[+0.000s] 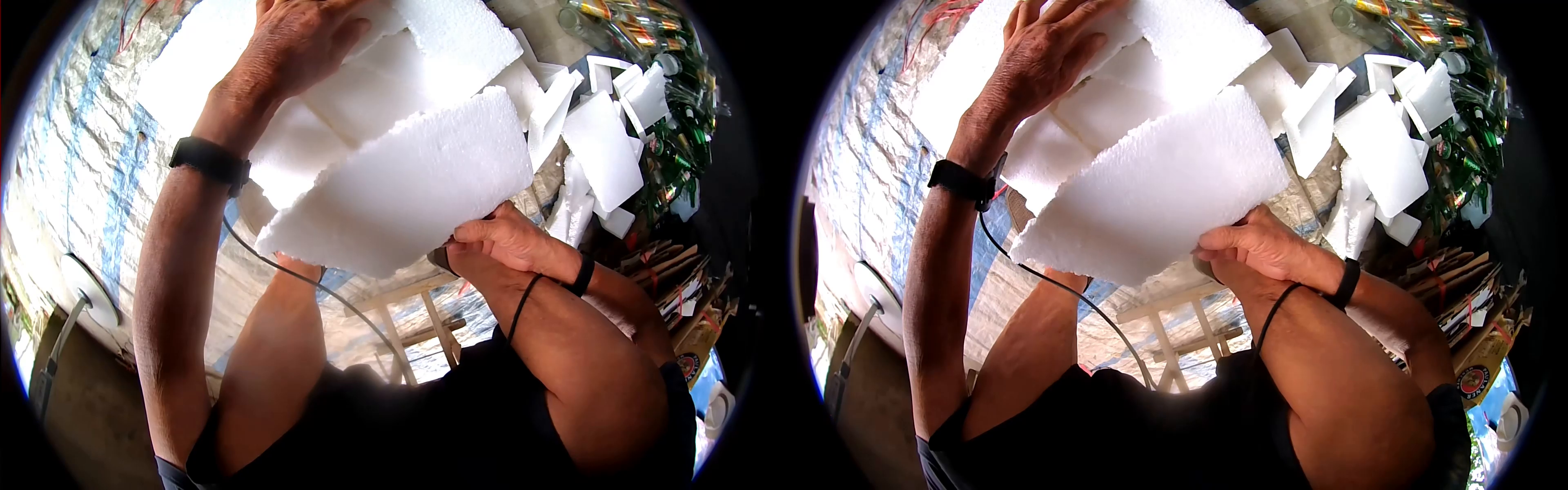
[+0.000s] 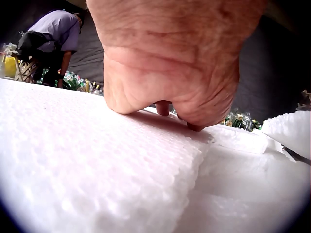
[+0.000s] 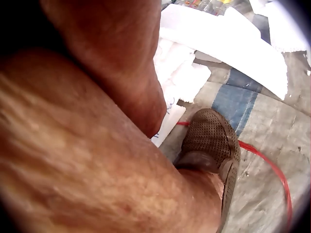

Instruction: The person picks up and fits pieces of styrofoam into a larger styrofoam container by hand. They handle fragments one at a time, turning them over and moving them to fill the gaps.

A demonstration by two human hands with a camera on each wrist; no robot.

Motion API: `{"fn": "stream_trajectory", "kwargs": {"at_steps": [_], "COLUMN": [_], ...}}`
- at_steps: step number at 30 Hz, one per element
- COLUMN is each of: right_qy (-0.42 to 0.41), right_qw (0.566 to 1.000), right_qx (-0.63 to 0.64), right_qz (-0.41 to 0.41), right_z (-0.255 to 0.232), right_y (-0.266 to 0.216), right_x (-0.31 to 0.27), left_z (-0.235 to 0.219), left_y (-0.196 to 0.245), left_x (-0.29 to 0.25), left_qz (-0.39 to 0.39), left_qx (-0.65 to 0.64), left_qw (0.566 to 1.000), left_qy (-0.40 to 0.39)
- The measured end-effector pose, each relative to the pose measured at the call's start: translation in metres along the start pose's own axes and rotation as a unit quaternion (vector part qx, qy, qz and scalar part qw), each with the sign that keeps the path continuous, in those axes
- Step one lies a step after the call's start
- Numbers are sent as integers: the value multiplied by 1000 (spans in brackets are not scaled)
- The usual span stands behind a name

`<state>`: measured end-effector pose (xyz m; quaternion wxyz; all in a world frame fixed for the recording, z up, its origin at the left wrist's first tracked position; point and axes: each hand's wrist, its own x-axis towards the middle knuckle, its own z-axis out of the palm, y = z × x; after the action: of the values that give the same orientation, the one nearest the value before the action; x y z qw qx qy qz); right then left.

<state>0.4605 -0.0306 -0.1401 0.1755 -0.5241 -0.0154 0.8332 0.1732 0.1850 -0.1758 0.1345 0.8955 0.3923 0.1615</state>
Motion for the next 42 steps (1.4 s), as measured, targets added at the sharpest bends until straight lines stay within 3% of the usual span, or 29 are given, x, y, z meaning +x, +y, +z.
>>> {"fn": "stream_trajectory", "kwargs": {"at_steps": [4, 10, 12, 14, 15, 19, 21, 22, 25, 26, 27, 29, 30, 32, 36, 38, 40, 42], "right_qy": [21, -23, 13, 78, 102, 69, 148, 186, 236, 308, 367, 378, 363, 356, 341, 347, 366, 360], "right_qw": [1000, 959, 961, 959, 952, 926, 847, 820, 829, 867, 868, 786, 722, 652, 674, 680, 641, 641], "right_qx": [5, -237, -203, -62, 17, 103, 225, 263, 309, 122, -69, -336, -466, -587, -602, -585, -607, -610], "right_qz": [-12, -150, -187, -265, -287, -356, -458, -474, -403, -373, -327, -356, -361, -321, -260, -274, -295, -296], "right_z": [9, -11, -32, -45, -79, -170, -210, -223, -240, -224, -210, -194, -184, -162, -160, -156, -161, -168], "right_y": [-8, -40, -41, -48, -45, -58, -58, -57, -57, -60, -62, -75, -84, -100, -104, -100, -96, -94], "right_x": [-7, -30, -37, -53, -51, -83, -85, -83, -73, -66, -58, -40, -34, -26, -6, -7, -11, -21], "left_z": [-2, 25, 26, 25, 25, 25, 24, 23, 23, 23, 23, 24, 24, 23, 26, 27, 23, 21], "left_y": [4, -16, -12, -12, -14, -13, -13, -13, -12, -11, -13, -16, -16, -15, -17, -21, -19, -17], "left_x": [-1, -2, 0, 1, 0, 2, 1, 1, 3, 3, 2, 1, 2, 3, 1, 0, 3, 2], "left_qz": [-1, 14, 12, 10, 6, -1, -6, -2, -1, -5, -4, 13, 15, 4, 10, 32, 34, 34], "left_qx": [7, 84, 89, 105, 107, 91, 85, 85, 88, 89, 91, 97, 99, 84, 93, 100, 89, 76], "left_qw": [1000, 996, 995, 994, 994, 996, 996, 996, 996, 996, 996, 995, 995, 996, 995, 994, 995, 996], "left_qy": [1, 28, 41, 29, 19, 18, 16, 16, 15, 14, 10, 4, -1, 11, 20, 20, 17, 15]}}
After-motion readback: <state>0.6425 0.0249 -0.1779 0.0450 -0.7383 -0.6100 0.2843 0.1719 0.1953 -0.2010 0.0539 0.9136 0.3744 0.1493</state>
